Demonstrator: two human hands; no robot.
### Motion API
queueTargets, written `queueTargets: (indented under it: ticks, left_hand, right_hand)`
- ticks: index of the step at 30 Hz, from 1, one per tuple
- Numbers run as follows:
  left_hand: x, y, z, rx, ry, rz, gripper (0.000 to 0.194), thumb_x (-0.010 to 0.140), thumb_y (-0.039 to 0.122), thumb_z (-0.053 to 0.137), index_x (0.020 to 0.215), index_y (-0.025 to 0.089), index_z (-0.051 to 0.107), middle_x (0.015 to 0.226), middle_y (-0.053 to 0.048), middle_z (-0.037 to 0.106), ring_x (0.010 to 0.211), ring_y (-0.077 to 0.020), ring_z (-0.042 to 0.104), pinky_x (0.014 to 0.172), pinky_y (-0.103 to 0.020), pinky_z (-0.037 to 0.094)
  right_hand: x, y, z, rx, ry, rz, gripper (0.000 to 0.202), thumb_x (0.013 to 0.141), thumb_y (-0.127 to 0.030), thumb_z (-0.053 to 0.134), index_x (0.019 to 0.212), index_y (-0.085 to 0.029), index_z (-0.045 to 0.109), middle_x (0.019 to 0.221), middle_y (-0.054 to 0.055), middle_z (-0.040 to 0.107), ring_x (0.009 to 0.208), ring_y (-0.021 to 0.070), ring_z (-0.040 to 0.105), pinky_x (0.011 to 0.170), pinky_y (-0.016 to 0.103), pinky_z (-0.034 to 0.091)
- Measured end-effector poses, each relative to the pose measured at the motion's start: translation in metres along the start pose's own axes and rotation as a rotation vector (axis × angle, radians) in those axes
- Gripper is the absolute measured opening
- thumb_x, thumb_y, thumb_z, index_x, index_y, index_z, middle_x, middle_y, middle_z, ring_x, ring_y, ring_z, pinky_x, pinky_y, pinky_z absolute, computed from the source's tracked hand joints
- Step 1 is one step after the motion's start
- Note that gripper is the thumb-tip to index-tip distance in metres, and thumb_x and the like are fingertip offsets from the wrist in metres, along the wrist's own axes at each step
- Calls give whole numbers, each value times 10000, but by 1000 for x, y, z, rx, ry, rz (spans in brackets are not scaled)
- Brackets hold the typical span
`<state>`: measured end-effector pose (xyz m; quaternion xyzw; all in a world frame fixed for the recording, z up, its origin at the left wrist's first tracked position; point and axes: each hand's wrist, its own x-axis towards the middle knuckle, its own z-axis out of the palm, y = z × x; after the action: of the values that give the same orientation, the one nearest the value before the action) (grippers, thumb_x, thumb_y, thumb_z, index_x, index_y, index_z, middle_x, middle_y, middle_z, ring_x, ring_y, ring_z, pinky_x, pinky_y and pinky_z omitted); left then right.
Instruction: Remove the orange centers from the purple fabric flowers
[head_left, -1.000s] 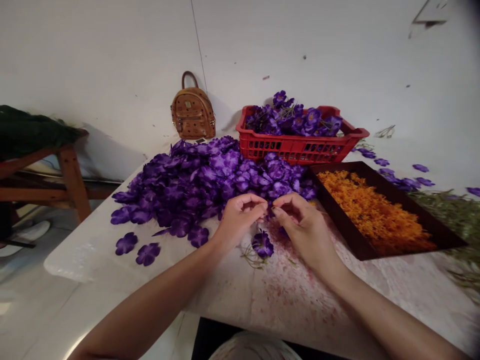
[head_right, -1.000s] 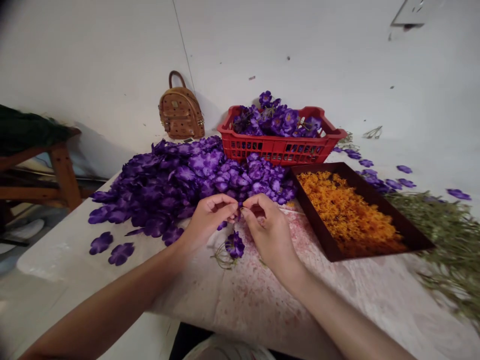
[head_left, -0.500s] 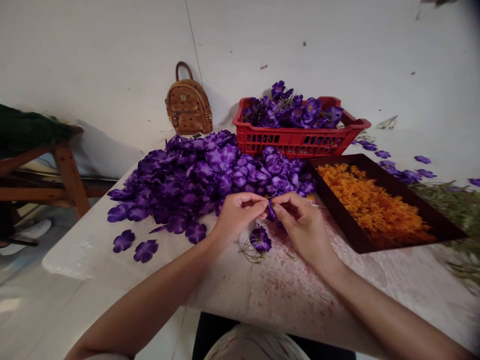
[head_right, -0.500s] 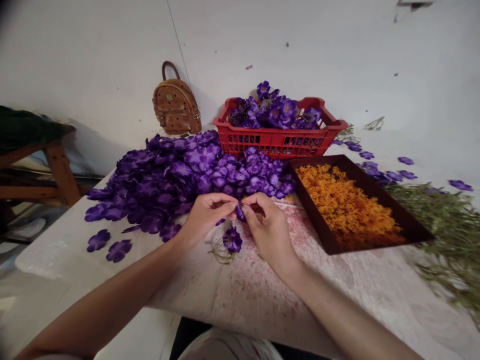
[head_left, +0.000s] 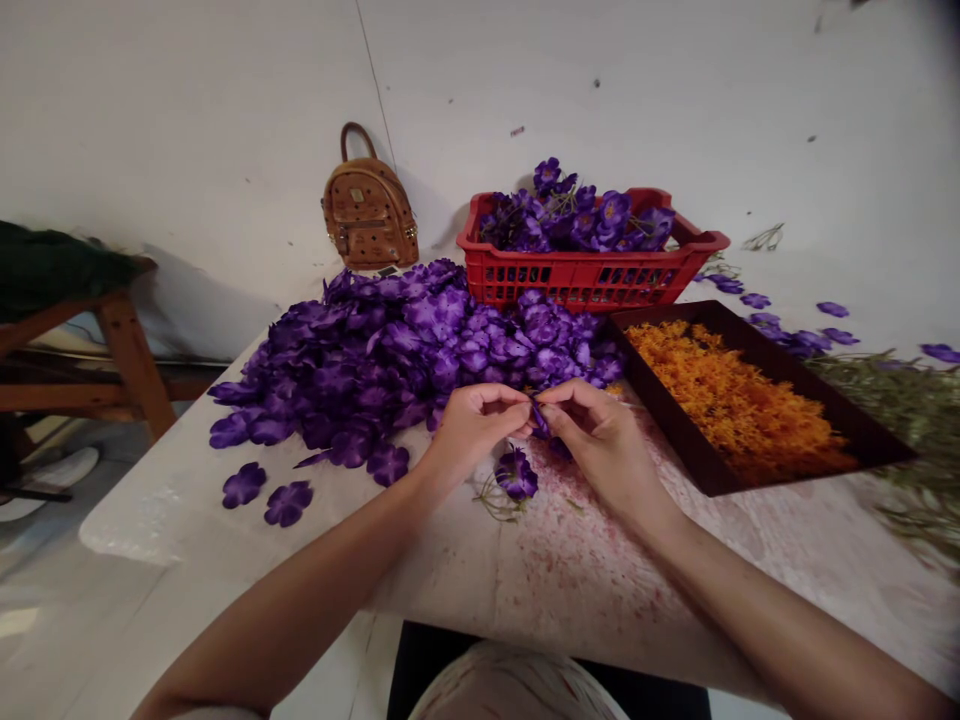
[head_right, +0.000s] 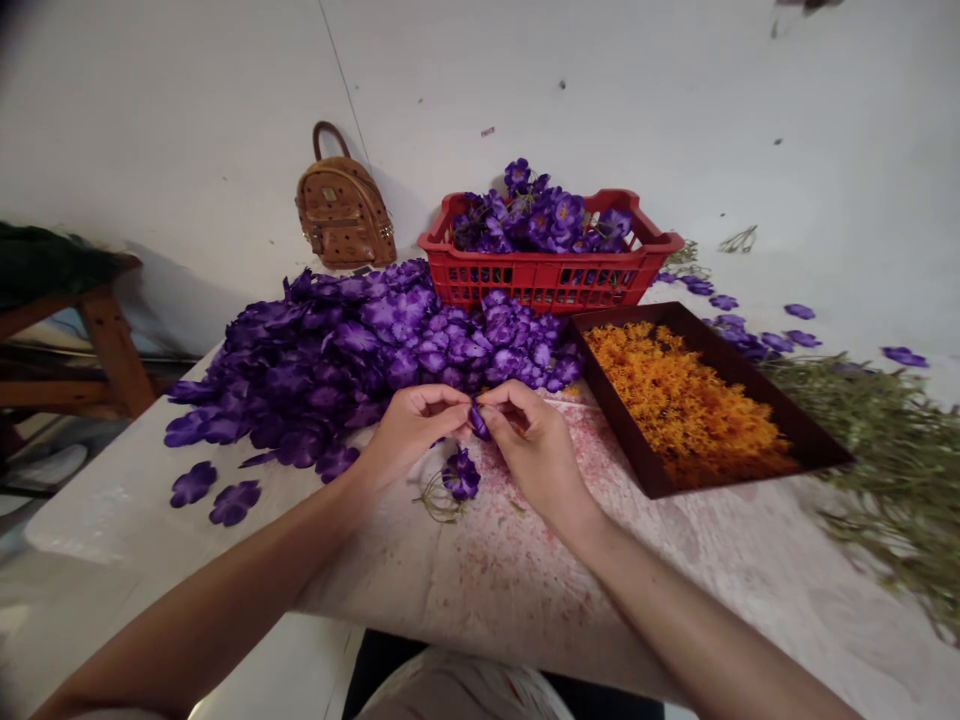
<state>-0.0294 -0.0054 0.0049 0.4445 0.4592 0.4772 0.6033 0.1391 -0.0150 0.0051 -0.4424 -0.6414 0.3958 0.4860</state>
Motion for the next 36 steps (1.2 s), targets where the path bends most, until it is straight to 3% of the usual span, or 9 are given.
queueTargets:
  ticks: [8, 15, 19, 22, 25, 28, 36]
  left_hand:
    - [-2, 0, 0, -26, -23, -14, 91, 764, 243, 840, 787, 165, 800, 708, -49, 772, 659, -155, 718, 715, -311, 620]
    - [-1, -1, 0, 10, 8, 10, 143, 734, 286, 869, 756, 174, 782, 657, -30, 743, 617, -151, 698, 670, -293, 603]
    - [-1, -2, 0, -12, 5, 4, 174, 738, 313, 863, 772, 163, 783, 683, -28, 733, 635, -138, 681, 666, -274, 585]
    - [-1, -4, 0, -65, -9, 9, 217, 725, 343, 873, 779, 155, 780, 729, -25, 728, 660, -121, 660, 652, -247, 564]
    - [0, -6, 0, -92, -21, 18, 277, 711, 385, 893, 800, 148, 781, 742, -23, 715, 673, -114, 643, 636, -229, 542]
    - [0, -6, -1, -105, -24, 7, 337, 708, 435, 902, 820, 141, 779, 752, -29, 718, 678, -120, 650, 656, -242, 547]
    - [-2, -1, 0, 11, -61, 48, 280, 734, 396, 882, 793, 148, 764, 658, -11, 693, 616, -113, 620, 637, -243, 511]
  right_hand:
    - [0, -1, -2, -36, 1, -24, 99, 923, -278, 619, 873, -229, 689, 830, 21, 706, 773, 184, 645, 725, 323, 523]
    - [-2, -1, -1, -22, -22, 7, 84, 927, -291, 632, 874, -233, 662, 827, 19, 697, 761, 185, 647, 726, 329, 533]
    - [-1, 2, -1, 17, -26, 27, 100, 915, -316, 648, 971, -235, 668, 929, 50, 720, 881, 216, 684, 821, 367, 552]
    - [0, 4, -3, 107, -105, 91, 167, 915, -356, 663, 1040, -245, 663, 1048, 66, 732, 1007, 235, 687, 903, 386, 539]
    - [0, 4, -4, 126, -140, 122, 146, 927, -384, 659, 918, -239, 640, 920, 31, 694, 890, 208, 645, 832, 356, 509]
    - [0, 6, -5, 91, -78, 89, 190, 924, -381, 662, 824, -234, 597, 780, -6, 602, 741, 176, 551, 713, 328, 443]
    - [2, 10, -8, 25, -14, 53, 197, 931, -369, 637, 810, -221, 587, 759, -8, 557, 715, 170, 499, 674, 335, 389]
